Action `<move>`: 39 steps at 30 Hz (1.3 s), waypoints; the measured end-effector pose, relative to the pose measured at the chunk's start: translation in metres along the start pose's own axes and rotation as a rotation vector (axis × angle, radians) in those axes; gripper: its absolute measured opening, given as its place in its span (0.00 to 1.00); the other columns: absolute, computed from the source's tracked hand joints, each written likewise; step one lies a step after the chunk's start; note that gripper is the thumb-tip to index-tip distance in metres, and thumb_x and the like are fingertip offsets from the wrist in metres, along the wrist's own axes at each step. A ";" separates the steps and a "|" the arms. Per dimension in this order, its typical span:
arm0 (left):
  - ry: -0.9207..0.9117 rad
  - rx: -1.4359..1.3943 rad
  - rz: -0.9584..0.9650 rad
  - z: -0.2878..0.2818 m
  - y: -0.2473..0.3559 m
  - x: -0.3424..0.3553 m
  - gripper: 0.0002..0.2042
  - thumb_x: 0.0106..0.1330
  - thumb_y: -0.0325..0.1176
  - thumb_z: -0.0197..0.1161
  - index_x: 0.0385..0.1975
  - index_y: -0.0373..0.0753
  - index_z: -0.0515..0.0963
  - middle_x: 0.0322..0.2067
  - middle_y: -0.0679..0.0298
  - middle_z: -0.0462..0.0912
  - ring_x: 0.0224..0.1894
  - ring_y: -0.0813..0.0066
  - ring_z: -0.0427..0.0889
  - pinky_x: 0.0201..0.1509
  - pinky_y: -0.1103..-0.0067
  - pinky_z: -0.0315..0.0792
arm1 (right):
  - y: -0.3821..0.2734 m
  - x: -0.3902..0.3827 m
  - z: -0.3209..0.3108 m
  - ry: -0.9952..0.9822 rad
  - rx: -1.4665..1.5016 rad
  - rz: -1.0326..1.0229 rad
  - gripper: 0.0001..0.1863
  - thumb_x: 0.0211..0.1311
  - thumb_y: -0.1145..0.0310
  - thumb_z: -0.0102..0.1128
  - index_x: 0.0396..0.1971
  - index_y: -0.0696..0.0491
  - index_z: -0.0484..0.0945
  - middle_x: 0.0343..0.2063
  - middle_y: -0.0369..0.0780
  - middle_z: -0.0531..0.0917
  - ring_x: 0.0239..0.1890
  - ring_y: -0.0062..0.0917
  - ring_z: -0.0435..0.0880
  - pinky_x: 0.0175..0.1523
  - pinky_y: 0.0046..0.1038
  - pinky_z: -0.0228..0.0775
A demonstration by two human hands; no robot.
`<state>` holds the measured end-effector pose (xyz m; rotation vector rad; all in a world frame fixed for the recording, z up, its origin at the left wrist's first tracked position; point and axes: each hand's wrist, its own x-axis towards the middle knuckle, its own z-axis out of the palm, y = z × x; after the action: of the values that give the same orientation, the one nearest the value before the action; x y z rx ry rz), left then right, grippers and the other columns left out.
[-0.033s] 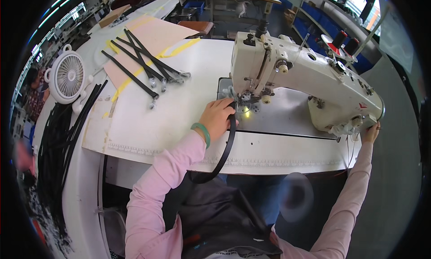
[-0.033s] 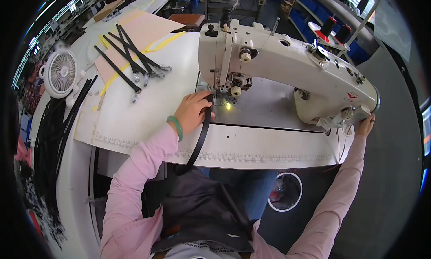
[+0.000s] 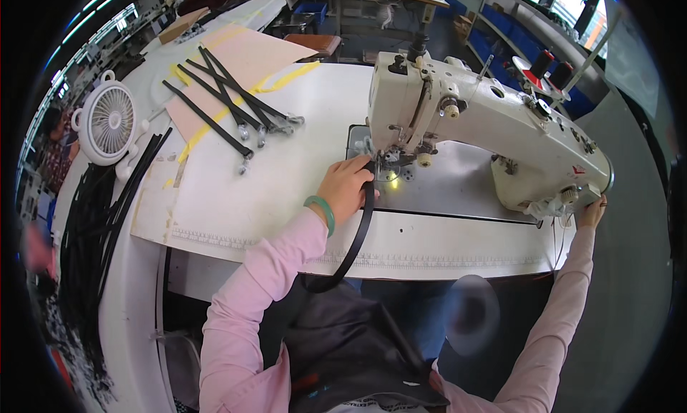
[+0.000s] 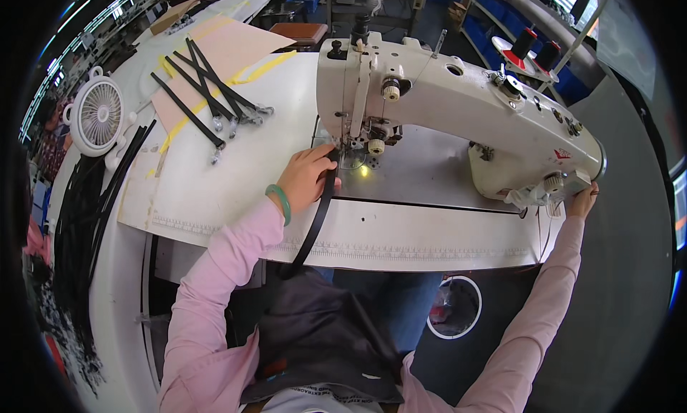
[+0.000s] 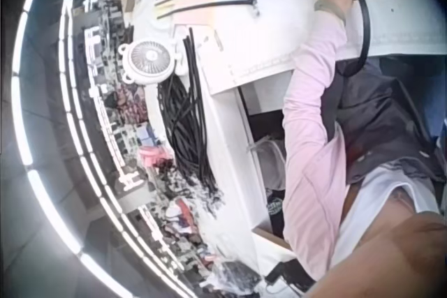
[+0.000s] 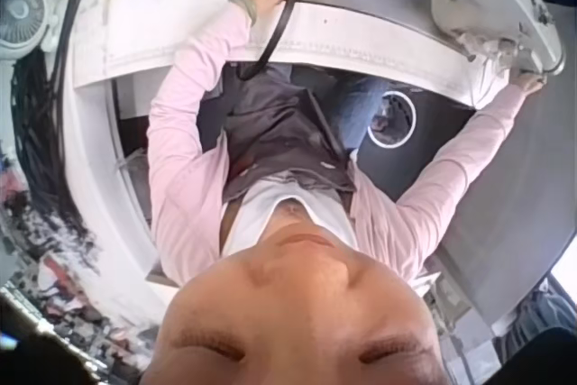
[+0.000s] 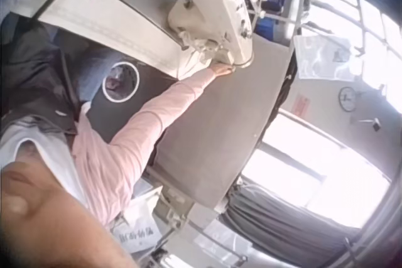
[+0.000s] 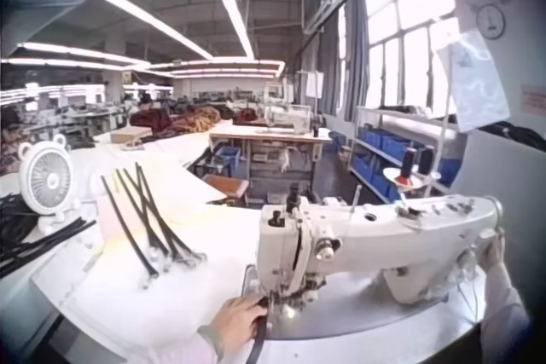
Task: The person operates an industrial sewing machine to stitch long black straps. They repeatedly feed each strap through the machine, guide it with both hands, and remove the finished piece before starting the next one. The workspace contains a pile of straps and a small fan on the table.
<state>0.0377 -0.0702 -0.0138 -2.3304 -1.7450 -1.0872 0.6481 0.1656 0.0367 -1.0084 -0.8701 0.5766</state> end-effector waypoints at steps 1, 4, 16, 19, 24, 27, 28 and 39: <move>0.045 0.016 -0.012 0.000 -0.003 -0.001 0.12 0.49 0.33 0.65 0.33 0.38 0.78 0.45 0.56 0.72 0.47 0.59 0.70 0.50 0.69 0.63 | 0.002 0.005 0.002 0.010 -0.083 0.009 0.18 0.65 0.56 0.42 0.45 0.52 0.72 0.38 0.39 0.76 0.38 0.25 0.75 0.44 0.24 0.67; 0.115 0.086 -0.011 -0.002 -0.001 0.000 0.12 0.47 0.30 0.66 0.34 0.38 0.78 0.41 0.57 0.74 0.43 0.59 0.72 0.47 0.69 0.64 | -0.016 0.036 -0.003 -0.031 -0.577 -0.205 0.23 0.64 0.50 0.41 0.45 0.54 0.72 0.39 0.41 0.77 0.41 0.28 0.75 0.47 0.27 0.66; 0.113 0.160 -0.015 0.016 0.005 0.001 0.11 0.45 0.26 0.64 0.31 0.39 0.78 0.38 0.58 0.77 0.43 0.62 0.74 0.46 0.72 0.66 | -0.073 0.146 0.033 -0.502 -1.308 -0.174 0.26 0.62 0.50 0.42 0.45 0.59 0.73 0.42 0.49 0.77 0.48 0.39 0.74 0.52 0.30 0.62; 0.086 0.184 0.005 0.015 0.010 0.002 0.12 0.44 0.26 0.64 0.31 0.38 0.78 0.38 0.57 0.78 0.44 0.61 0.74 0.46 0.72 0.66 | -0.073 0.155 0.039 -0.503 -1.399 -0.163 0.26 0.62 0.50 0.43 0.44 0.60 0.73 0.41 0.49 0.78 0.47 0.39 0.74 0.52 0.31 0.62; 0.053 0.161 0.043 0.019 0.008 0.006 0.12 0.44 0.24 0.62 0.32 0.38 0.78 0.39 0.55 0.77 0.45 0.60 0.73 0.46 0.72 0.68 | -0.069 0.169 0.038 -0.541 -1.369 -0.093 0.26 0.61 0.50 0.44 0.43 0.59 0.74 0.40 0.49 0.78 0.46 0.40 0.75 0.51 0.31 0.62; 0.001 0.169 0.062 0.017 0.015 0.005 0.13 0.44 0.21 0.58 0.33 0.37 0.78 0.40 0.55 0.76 0.46 0.60 0.72 0.49 0.72 0.67 | -0.068 0.173 0.030 -0.541 -1.261 -0.056 0.26 0.61 0.49 0.44 0.43 0.59 0.74 0.40 0.49 0.79 0.45 0.38 0.75 0.51 0.30 0.62; -0.002 0.152 0.081 0.016 0.014 0.007 0.13 0.44 0.21 0.58 0.33 0.36 0.77 0.40 0.55 0.76 0.46 0.60 0.72 0.50 0.73 0.68 | -0.072 0.176 0.024 -0.537 -1.226 -0.050 0.26 0.61 0.49 0.44 0.44 0.59 0.74 0.39 0.48 0.79 0.45 0.38 0.76 0.51 0.30 0.62; 0.014 0.190 0.140 0.011 0.012 0.008 0.11 0.44 0.26 0.63 0.31 0.36 0.77 0.36 0.57 0.77 0.43 0.61 0.74 0.45 0.75 0.71 | -0.064 0.143 0.021 -0.443 -1.023 -0.129 0.29 0.62 0.47 0.41 0.43 0.60 0.73 0.40 0.48 0.78 0.44 0.35 0.76 0.50 0.29 0.62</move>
<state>0.0545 -0.0632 -0.0133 -2.2832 -1.5762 -0.8731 0.7105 0.2569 0.1500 -1.7512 -1.6909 0.2113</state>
